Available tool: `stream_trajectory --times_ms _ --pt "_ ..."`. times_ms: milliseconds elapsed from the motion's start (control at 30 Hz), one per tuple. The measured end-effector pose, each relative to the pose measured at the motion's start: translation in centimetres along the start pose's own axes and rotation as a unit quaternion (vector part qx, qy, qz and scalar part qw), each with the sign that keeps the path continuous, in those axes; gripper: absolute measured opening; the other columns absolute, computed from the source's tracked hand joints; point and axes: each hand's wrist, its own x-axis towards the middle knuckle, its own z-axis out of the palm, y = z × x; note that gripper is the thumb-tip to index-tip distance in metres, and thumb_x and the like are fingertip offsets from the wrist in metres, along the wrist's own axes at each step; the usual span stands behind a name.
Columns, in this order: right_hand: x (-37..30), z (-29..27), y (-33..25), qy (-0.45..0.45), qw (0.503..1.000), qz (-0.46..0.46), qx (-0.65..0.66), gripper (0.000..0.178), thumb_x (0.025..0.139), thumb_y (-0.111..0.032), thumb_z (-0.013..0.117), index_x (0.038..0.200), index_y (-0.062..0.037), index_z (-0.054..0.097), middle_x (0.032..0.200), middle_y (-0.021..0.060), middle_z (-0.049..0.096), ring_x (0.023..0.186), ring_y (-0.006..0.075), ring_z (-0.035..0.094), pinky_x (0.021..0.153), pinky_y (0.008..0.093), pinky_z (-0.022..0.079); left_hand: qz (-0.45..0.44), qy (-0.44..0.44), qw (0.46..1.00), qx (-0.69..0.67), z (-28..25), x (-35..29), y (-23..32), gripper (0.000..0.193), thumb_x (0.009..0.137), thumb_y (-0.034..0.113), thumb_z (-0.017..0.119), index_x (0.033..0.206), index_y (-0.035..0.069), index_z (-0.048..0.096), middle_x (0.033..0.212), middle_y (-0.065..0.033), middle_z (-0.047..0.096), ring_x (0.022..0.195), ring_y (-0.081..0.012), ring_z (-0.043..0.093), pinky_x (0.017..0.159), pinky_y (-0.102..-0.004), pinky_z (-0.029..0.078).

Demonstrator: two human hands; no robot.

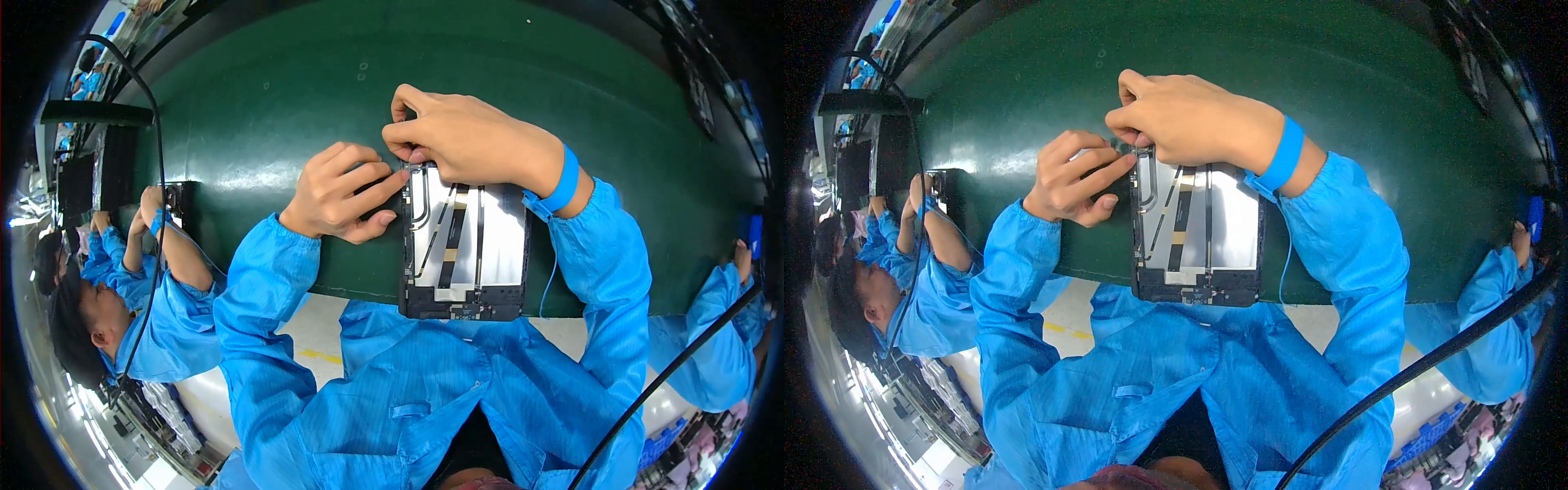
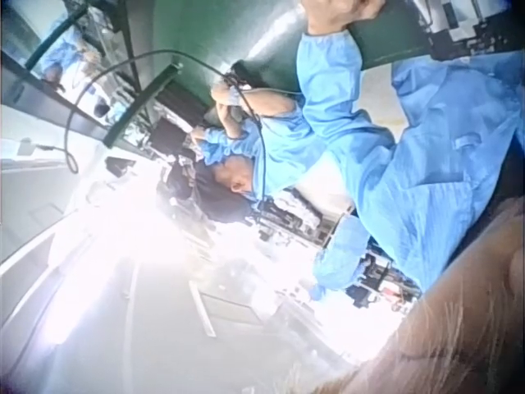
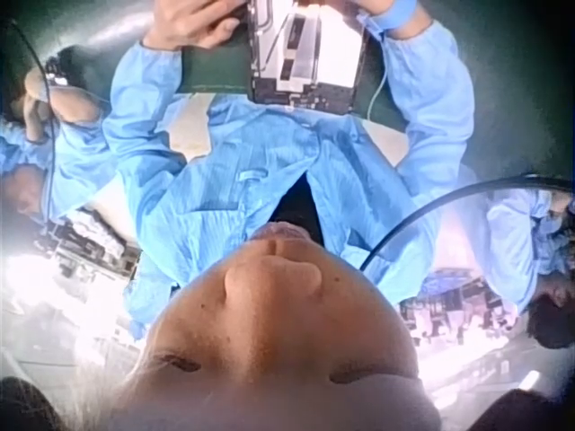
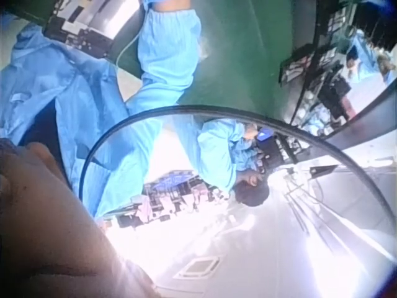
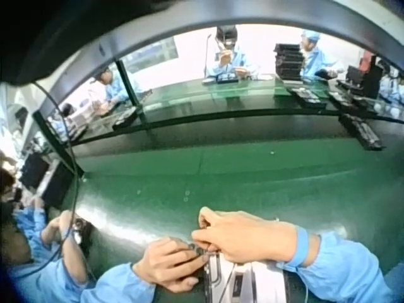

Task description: The person assembles the internal components of a tablet by placing a circuit board, a battery, and an internal ribbon cable into a tablet housing. The person uses tweezers to manipulate the internal ribbon cable.

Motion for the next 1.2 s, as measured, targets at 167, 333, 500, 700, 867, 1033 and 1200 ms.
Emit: stream_trajectory --times_ms 167,333,500,700,867,1033,1200 --pt "0.1 -0.3 -0.4 0.005 1.0 0.005 0.006 0.013 0.085 0.001 0.072 0.094 -0.0057 0.067 0.117 0.014 0.06 0.106 0.0376 0.069 0.084 0.0492 0.056 -0.007 -0.001 1.0 0.0 -0.4 0.2 0.0 0.038 0.085 0.034 0.077 0.11 0.005 0.083 0.095 -0.0072 0.072 0.09 -0.0265 0.07 0.072 -0.04 0.057" --pt "-0.4 -0.8 -0.8 0.016 1.0 0.001 0.01 0.007 0.085 0.001 0.072 0.091 -0.0007 0.069 0.12 0.0165 0.061 0.109 0.0386 0.069 0.091 0.0498 0.057 -0.001 0.0 1.0 -0.011 -0.1 0.0 -0.2 0.043 0.091 0.036 0.069 0.113 0.001 0.082 0.096 -0.0112 0.074 0.087 -0.0303 0.07 0.068 -0.0418 0.056" --pt "-0.5 -0.6 -1.2 0.025 0.999 -0.001 -0.024 0.014 0.083 0.001 0.074 0.096 0.0035 0.072 0.122 0.0183 0.062 0.11 0.0388 0.07 0.093 0.0486 0.06 -0.018 -0.012 0.999 -0.029 0.0 0.1 -0.1 0.046 0.09 0.038 0.07 0.114 0.001 0.08 0.098 -0.0126 0.074 0.089 -0.0307 0.07 0.07 -0.0426 0.056" --pt "-0.6 -0.6 -1.6 0.03 0.998 0.0 -0.053 0.019 0.078 0.002 0.077 0.096 0.0073 0.074 0.122 0.0204 0.064 0.111 0.0391 0.071 0.093 0.0473 0.062 -0.032 -0.029 0.998 -0.039 -0.1 0.3 -0.2 0.049 0.09 0.041 0.069 0.116 0.0 0.079 0.101 -0.0135 0.074 0.09 -0.0315 0.071 0.073 -0.043 0.057" --pt "-0.5 -0.7 -1.6 0.029 0.998 -0.005 -0.05 0.018 0.078 0.003 0.077 0.094 0.0083 0.075 0.121 0.0214 0.065 0.11 0.0405 0.072 0.095 0.0475 0.062 -0.034 -0.03 0.998 -0.037 0.0 0.2 -0.2 0.048 0.092 0.04 0.068 0.118 0.0 0.079 0.103 -0.0137 0.074 0.09 -0.0312 0.07 0.072 -0.0428 0.056" --pt "-0.4 -0.5 -1.4 0.028 0.998 -0.001 -0.049 0.019 0.078 0.004 0.076 0.096 0.0091 0.075 0.12 0.0228 0.066 0.109 0.0413 0.072 0.095 0.0475 0.061 -0.04 -0.024 0.998 -0.037 -0.1 0.2 -0.2 0.044 0.084 0.039 0.078 0.113 0.006 0.081 0.104 -0.0085 0.074 0.092 -0.0282 0.069 0.072 -0.0407 0.055" --pt "-0.4 -0.5 -1.2 0.026 0.998 -0.001 -0.052 0.019 0.078 0.004 0.076 0.096 0.0093 0.075 0.119 0.0234 0.066 0.109 0.0413 0.072 0.095 0.0476 0.061 -0.041 -0.019 0.998 -0.032 0.0 0.1 -0.1 0.043 0.083 0.037 0.079 0.113 0.006 0.082 0.103 -0.0081 0.074 0.092 -0.0284 0.069 0.071 -0.0409 0.055"
